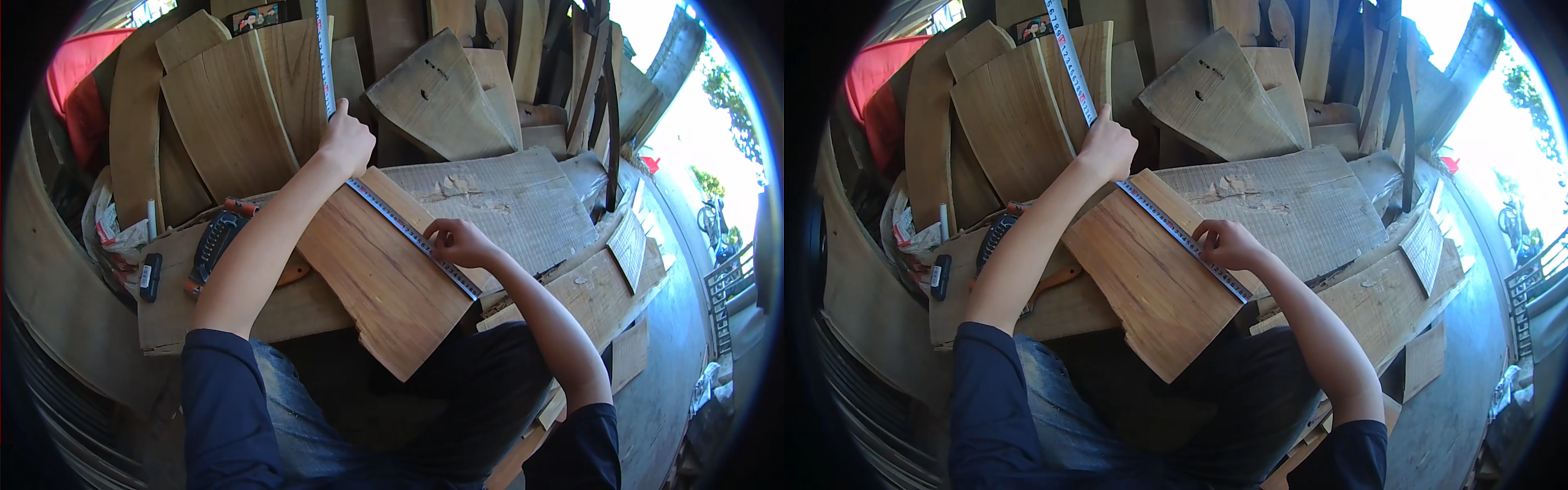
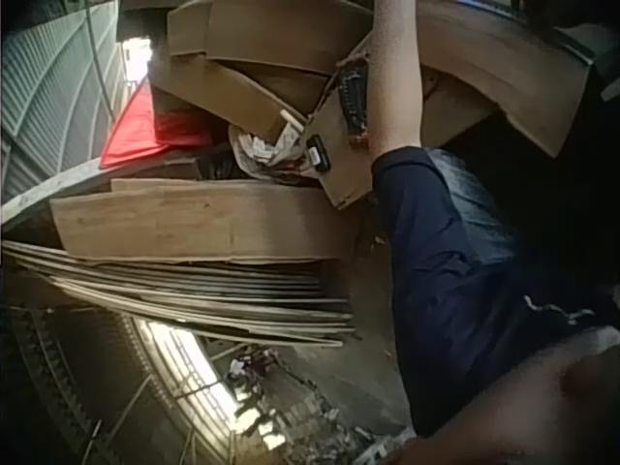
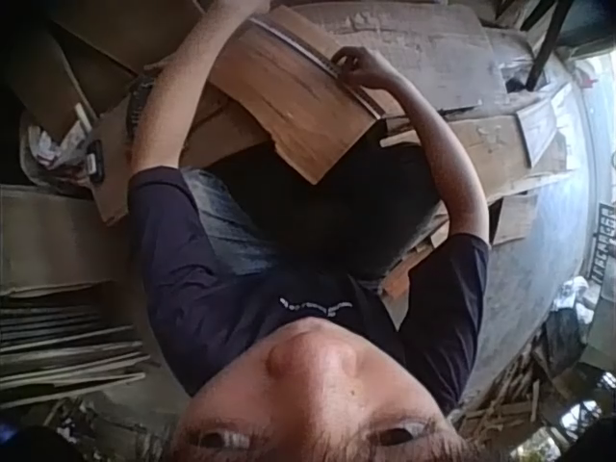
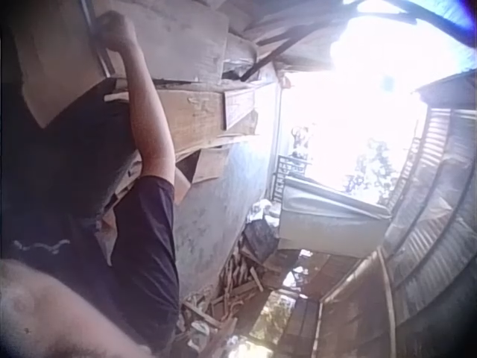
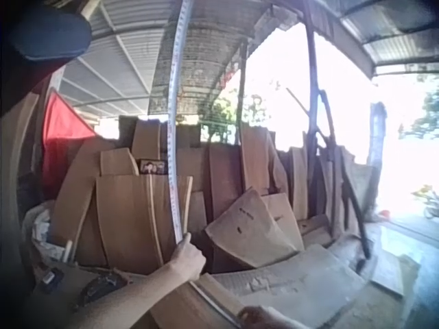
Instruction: Sanding a wood plank with a block and measuring it with a tape measure in a workshop.
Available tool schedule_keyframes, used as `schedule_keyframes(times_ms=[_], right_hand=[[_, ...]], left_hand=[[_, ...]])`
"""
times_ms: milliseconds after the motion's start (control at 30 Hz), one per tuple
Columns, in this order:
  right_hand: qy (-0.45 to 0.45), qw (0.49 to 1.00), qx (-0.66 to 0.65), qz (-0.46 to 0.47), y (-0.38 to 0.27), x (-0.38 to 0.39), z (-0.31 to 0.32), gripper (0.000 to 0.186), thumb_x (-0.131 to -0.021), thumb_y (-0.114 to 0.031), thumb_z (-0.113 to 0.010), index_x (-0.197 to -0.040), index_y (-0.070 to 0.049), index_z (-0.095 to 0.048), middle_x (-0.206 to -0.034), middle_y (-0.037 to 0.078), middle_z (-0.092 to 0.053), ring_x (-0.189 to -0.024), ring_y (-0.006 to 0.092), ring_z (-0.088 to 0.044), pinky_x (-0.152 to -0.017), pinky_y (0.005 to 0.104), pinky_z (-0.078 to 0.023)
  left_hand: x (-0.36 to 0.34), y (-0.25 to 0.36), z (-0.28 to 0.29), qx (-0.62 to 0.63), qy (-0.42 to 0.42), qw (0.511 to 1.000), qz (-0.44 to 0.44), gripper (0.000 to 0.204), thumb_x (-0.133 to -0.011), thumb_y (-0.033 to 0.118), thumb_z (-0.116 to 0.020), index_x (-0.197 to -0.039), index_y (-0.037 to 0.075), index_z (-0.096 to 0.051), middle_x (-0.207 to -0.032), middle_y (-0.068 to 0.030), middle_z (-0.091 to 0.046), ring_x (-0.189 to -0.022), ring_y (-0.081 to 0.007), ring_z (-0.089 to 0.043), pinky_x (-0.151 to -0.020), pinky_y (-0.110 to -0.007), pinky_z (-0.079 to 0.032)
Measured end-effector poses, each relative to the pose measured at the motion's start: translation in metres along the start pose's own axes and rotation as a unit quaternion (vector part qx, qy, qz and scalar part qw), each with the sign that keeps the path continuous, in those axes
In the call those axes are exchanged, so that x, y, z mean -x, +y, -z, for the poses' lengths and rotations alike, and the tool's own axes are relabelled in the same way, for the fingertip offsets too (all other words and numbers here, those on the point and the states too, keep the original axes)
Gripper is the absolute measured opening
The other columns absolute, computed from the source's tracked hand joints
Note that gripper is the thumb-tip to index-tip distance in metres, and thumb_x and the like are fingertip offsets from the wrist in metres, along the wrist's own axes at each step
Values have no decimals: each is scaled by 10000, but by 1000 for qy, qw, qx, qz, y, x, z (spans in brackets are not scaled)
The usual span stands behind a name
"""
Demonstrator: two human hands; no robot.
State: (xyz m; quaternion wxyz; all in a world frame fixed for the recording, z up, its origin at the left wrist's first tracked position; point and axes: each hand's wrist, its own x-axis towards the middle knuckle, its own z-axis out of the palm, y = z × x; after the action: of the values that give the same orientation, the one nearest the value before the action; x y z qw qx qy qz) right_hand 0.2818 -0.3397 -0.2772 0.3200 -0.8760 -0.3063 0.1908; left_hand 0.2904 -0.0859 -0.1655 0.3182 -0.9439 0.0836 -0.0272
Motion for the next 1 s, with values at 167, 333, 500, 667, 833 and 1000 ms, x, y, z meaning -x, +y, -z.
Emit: schedule_keyframes(times_ms=[167, 333, 500, 667, 833, 1000], right_hand=[[-6, 1000, 0, -3, 2, 0, 0, 326, -711, -114, -636, -1034, -92, -673, -727, 62, -638, -676, 171, -610, -662, 315, -490], [2, 1000, 7, 0, 4, -1, -1, 326, -706, -123, -661, -1031, -93, -673, -722, 55, -639, -674, 166, -612, -657, 315, -489], [8, 1000, 0, 7, 2, 0, -2, 323, -706, -108, -658, -1028, -86, -671, -712, 53, -638, -663, 164, -610, -652, 314, -489], [1, 1000, -7, 6, 2, 0, -2, 315, -713, -90, -649, -1027, -78, -673, -677, 51, -625, -622, 151, -591, -617, 304, -477], [12, 1000, -17, 14, 7, 0, -3, 316, -727, -85, -632, -1039, -79, -683, -633, 46, -601, -572, 130, -553, -566, 294, -449], [10, 1000, -20, 9, 5, -1, -2, 317, -722, -89, -641, -1036, -81, -686, -633, 42, -601, -575, 122, -552, -570, 292, -448]], left_hand=[[1, 0, 0, 0, 12, 1000, -8, 166, -788, 201, -599, -777, 125, -746, -755, -92, -705, -775, -229, -688, -1086, -477, -250], [3, -2, 0, 5, 18, 1000, -12, 169, -787, 203, -597, -769, 123, -745, -754, -95, -705, -774, -227, -688, -1073, -470, -277], [3, 2, 6, -19, -13, 1000, -13, 163, -822, 251, -623, -870, 157, -747, -824, -47, -718, -814, -192, -686, -1056, -471, -255], [4, 0, 7, -21, -6, 1000, -18, 165, -824, 253, -623, -869, 156, -748, -814, -47, -717, -815, -193, -686, -1047, -462, -279], [5, -2, 2, -7, 64, 998, -19, 139, -760, 203, -618, -692, 142, -722, -690, -68, -689, -710, -206, -672, -900, -378, -365], [3, -3, -3, -5, 101, 995, -23, 147, -753, 213, -624, -663, 140, -713, -670, -68, -682, -682, -207, -667, -831, -369, -394]])
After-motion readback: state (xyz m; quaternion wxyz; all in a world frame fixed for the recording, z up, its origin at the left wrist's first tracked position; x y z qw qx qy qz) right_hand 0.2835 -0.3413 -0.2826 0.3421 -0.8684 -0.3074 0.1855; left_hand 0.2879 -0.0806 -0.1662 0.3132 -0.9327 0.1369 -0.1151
